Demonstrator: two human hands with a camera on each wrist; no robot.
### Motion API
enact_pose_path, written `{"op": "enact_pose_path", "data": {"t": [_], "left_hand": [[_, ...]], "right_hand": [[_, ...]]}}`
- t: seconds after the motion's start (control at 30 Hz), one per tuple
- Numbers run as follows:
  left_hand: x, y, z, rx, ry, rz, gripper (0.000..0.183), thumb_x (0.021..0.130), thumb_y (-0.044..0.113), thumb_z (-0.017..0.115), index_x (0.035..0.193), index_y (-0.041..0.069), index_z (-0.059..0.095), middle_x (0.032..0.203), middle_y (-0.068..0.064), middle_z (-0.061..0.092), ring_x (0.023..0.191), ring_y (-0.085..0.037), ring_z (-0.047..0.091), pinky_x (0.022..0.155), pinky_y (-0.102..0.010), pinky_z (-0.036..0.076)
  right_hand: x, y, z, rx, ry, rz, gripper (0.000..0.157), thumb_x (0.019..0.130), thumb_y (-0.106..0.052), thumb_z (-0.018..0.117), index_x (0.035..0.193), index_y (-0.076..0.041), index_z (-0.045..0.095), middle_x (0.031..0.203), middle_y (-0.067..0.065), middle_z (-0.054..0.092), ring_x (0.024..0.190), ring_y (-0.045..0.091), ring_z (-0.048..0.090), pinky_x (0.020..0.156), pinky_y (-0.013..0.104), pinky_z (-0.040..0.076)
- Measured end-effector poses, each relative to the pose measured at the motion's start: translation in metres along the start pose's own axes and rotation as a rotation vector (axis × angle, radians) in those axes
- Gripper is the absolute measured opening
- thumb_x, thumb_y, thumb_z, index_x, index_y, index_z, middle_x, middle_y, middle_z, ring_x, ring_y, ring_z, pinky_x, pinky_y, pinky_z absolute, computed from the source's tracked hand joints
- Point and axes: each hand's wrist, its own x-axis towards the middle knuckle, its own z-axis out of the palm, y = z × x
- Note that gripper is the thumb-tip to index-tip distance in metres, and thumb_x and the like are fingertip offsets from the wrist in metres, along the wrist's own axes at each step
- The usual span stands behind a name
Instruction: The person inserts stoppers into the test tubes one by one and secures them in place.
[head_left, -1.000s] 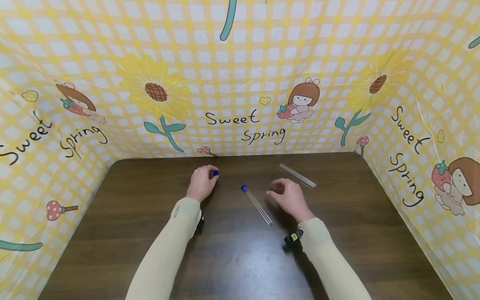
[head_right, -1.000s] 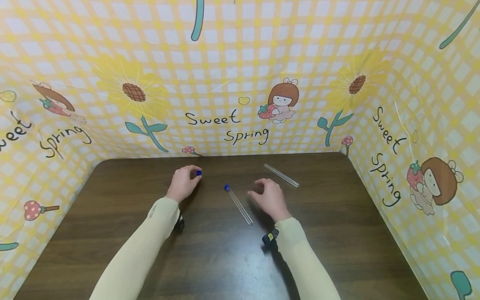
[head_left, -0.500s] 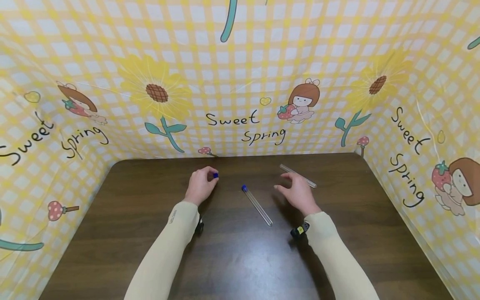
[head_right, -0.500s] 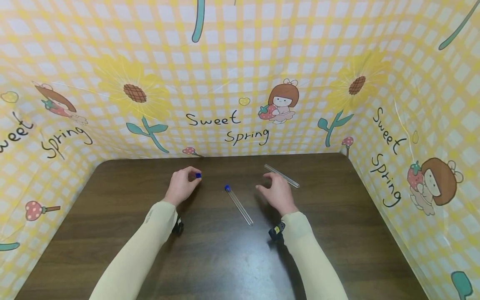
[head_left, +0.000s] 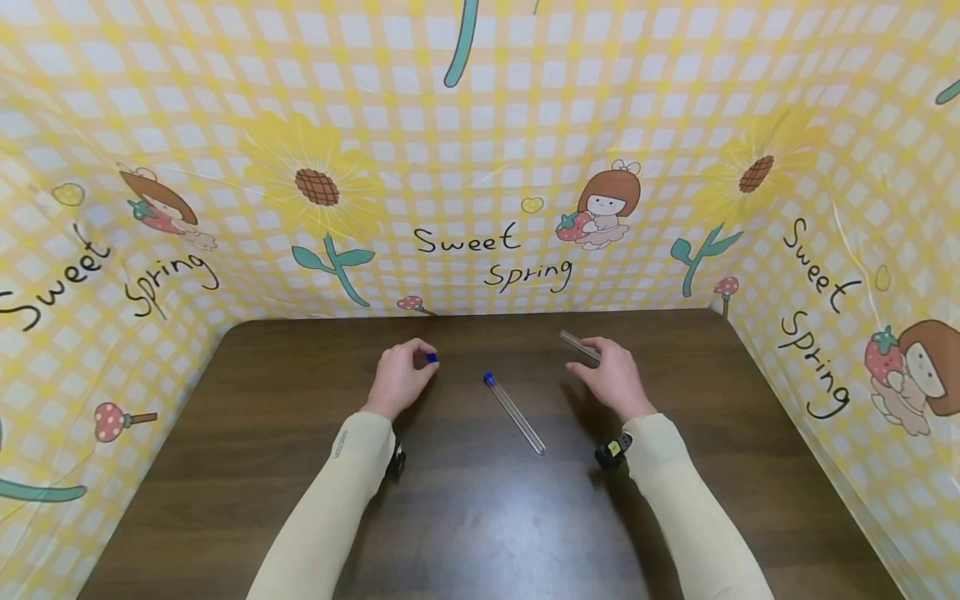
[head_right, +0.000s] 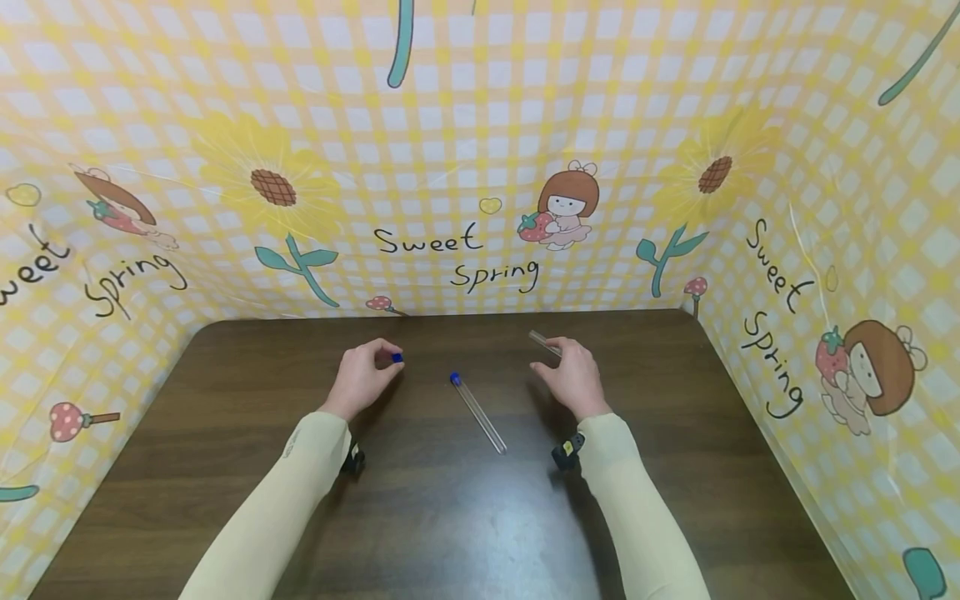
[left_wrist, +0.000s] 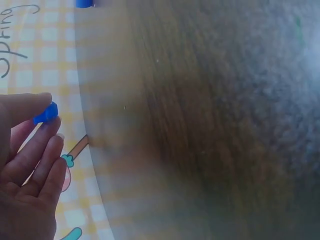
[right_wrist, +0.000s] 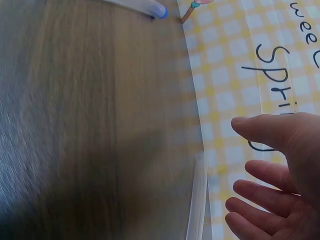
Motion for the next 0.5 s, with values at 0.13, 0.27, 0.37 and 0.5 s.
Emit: {"op": "enact_pose_path", "data": {"t": [0.13,0.27,0.37,0.5], "left_hand": [[-0.003,0.002,0.000,-0.006,-0.005,-0.003,0.019,0.091,0.012,0.079,0.108,0.006,0.073,0.097,-0.009,0.072,0.092,-0.030,0.065,0.084,-0.045,0.051],[-0.005,0.003,0.000,-0.011,-0.014,-0.014,0.019,0.091,0.013,0.078,0.109,0.007,0.073,0.097,-0.007,0.072,0.091,-0.027,0.064,0.084,-0.045,0.051],[-0.007,0.003,0.002,-0.015,-0.017,-0.021,0.019,0.091,0.014,0.079,0.108,0.007,0.074,0.096,-0.007,0.072,0.091,-0.027,0.065,0.084,-0.045,0.051],[-0.010,0.004,0.002,-0.018,-0.016,-0.024,0.018,0.091,0.015,0.079,0.107,0.008,0.074,0.096,-0.005,0.072,0.091,-0.026,0.066,0.084,-0.044,0.051]], "right_hand": [[0.003,0.004,-0.004,-0.013,0.002,0.006,0.054,0.093,-0.025,0.077,0.136,0.003,0.059,0.135,0.024,0.058,0.115,0.041,0.056,0.099,0.056,0.044],[0.007,0.008,-0.008,-0.031,0.002,0.013,0.054,0.093,-0.025,0.076,0.136,0.003,0.058,0.135,0.025,0.058,0.112,0.039,0.056,0.098,0.055,0.045],[0.009,0.012,-0.010,-0.045,0.002,0.015,0.054,0.093,-0.023,0.076,0.136,0.004,0.058,0.135,0.026,0.058,0.111,0.039,0.056,0.097,0.055,0.045],[0.012,0.019,-0.012,-0.063,-0.002,0.014,0.054,0.093,-0.021,0.076,0.136,0.005,0.058,0.134,0.028,0.058,0.110,0.039,0.056,0.097,0.055,0.044]]}}
